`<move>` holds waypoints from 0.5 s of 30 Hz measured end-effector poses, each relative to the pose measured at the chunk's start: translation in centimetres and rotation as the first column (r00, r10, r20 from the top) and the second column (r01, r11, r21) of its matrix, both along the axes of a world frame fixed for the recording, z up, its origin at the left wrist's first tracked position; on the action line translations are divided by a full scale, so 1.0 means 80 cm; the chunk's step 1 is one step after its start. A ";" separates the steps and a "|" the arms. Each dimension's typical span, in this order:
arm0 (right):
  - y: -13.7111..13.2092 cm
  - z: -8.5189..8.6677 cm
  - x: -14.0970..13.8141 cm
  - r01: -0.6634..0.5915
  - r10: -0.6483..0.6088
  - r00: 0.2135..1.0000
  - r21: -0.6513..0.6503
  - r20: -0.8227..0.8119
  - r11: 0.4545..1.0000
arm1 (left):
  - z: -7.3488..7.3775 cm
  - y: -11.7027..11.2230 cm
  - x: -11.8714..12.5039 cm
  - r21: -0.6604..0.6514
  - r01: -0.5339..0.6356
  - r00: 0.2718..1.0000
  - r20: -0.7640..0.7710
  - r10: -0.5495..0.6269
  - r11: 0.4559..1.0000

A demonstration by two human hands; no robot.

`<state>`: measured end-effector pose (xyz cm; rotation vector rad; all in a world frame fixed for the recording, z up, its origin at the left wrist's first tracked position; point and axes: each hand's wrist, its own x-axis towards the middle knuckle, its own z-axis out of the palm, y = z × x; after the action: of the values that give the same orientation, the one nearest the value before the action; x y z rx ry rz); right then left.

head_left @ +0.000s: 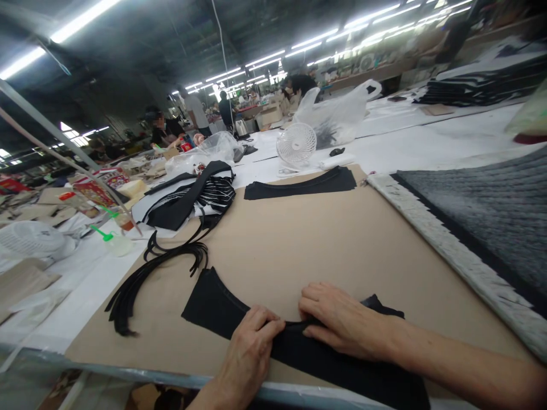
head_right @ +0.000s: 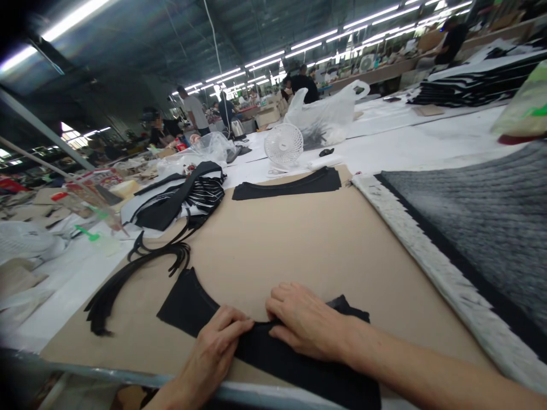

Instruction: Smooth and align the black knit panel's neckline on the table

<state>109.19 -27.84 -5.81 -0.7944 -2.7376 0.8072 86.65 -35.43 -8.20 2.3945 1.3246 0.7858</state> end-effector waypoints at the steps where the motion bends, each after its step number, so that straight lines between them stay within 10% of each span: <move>1: 0.002 0.001 0.001 0.003 -0.003 1.000 -0.015 -0.001 1.000 | -0.001 0.000 0.000 -0.007 -0.009 1.000 -0.005 0.009 1.000; 15: -0.009 -0.003 0.025 -0.058 0.061 0.997 0.080 -0.043 0.995 | 0.012 -0.009 0.002 -0.109 0.030 0.983 -0.174 -0.049 0.994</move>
<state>111.21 -28.53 -6.05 -0.6739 -2.7460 0.7140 86.79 -36.13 -7.25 2.4443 1.3425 0.4881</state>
